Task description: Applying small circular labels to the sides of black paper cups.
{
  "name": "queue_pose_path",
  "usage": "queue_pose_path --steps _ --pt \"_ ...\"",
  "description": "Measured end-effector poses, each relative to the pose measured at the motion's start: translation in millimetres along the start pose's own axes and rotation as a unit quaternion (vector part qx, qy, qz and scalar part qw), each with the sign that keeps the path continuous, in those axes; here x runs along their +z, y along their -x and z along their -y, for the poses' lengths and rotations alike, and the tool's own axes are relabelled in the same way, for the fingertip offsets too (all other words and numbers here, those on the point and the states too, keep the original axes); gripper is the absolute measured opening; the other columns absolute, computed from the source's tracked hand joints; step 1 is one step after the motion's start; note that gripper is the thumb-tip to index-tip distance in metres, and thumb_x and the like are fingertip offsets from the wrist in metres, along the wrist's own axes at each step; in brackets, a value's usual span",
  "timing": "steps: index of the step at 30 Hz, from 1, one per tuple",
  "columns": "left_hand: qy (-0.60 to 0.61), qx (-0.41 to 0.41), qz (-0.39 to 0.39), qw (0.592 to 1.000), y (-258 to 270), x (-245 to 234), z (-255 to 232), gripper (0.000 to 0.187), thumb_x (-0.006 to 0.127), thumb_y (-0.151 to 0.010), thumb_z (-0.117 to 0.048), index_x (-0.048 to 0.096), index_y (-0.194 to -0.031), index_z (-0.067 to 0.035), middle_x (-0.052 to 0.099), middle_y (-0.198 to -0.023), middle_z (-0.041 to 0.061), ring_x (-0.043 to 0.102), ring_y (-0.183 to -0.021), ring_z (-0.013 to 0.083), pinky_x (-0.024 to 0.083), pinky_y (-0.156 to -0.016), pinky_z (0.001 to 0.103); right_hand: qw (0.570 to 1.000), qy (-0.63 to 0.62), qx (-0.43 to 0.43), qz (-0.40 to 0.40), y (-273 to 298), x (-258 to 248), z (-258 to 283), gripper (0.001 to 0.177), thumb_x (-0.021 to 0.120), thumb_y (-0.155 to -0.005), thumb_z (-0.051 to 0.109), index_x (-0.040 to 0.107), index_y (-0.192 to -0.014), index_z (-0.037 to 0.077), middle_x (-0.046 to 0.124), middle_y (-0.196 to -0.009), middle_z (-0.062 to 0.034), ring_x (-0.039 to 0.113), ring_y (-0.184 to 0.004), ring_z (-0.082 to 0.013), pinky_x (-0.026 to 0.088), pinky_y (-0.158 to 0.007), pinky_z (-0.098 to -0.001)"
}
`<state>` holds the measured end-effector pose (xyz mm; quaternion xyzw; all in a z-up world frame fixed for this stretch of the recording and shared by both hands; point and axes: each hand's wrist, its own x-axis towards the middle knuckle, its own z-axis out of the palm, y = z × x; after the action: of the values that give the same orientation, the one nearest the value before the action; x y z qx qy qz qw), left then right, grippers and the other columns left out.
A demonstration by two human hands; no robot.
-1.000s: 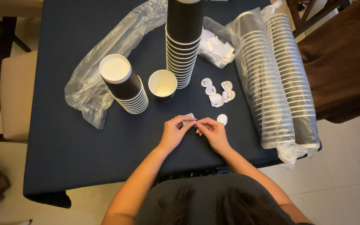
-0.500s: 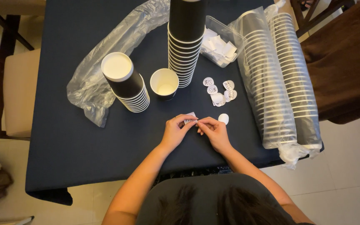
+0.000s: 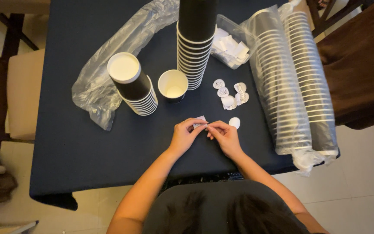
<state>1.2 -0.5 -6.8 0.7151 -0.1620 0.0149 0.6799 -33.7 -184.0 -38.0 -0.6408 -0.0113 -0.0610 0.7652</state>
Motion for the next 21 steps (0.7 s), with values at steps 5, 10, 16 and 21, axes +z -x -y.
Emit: queue_pose_path --steps 5,10,16,21 --pt "-0.024 0.019 -0.012 0.999 0.6 1.9 2.2 0.013 0.082 -0.087 -0.010 0.082 -0.099 -0.012 0.077 -0.092 0.009 0.074 -0.094 0.0254 0.061 -0.079 0.033 0.999 0.041 -0.002 0.009 -0.1 3.3 10.1 0.010 0.068 -0.097 -0.003 0.072 -0.101 -0.011 0.069 -0.076 -0.0149 0.068 -0.060 -0.0139 0.057 -0.055 -0.0210" --pt "-0.014 0.018 -0.028 0.999 3.3 1.6 -0.7 0.014 0.082 -0.087 -0.010 0.081 -0.100 -0.012 0.078 -0.093 0.008 0.075 -0.093 0.0241 0.061 -0.079 0.031 1.000 0.025 -0.001 0.004 0.6 1.8 3.4 0.008 0.068 -0.096 -0.007 0.072 -0.101 -0.013 0.071 -0.092 -0.0196 0.073 -0.069 -0.0177 0.060 -0.060 -0.0238" --pt "-0.029 0.033 -0.027 0.999 3.4 1.7 4.8 0.014 0.082 -0.087 -0.012 0.081 -0.101 -0.014 0.078 -0.094 0.005 0.075 -0.094 0.0239 0.062 -0.079 0.032 1.000 0.027 -0.002 0.001 0.1 3.2 4.8 0.009 0.067 -0.097 -0.008 0.071 -0.101 -0.015 0.069 -0.093 -0.0209 0.074 -0.070 -0.0194 0.061 -0.059 -0.0244" --pt "-0.011 0.019 -0.013 1.000 2.7 -0.1 2.1 0.014 0.080 -0.088 -0.010 0.081 -0.101 -0.013 0.078 -0.096 0.006 0.075 -0.096 0.0255 0.061 -0.079 0.032 1.000 0.018 -0.005 0.003 0.1 3.2 3.1 0.009 0.067 -0.097 -0.009 0.071 -0.102 -0.016 0.068 -0.094 -0.0219 0.074 -0.070 -0.0207 0.061 -0.059 -0.0246"
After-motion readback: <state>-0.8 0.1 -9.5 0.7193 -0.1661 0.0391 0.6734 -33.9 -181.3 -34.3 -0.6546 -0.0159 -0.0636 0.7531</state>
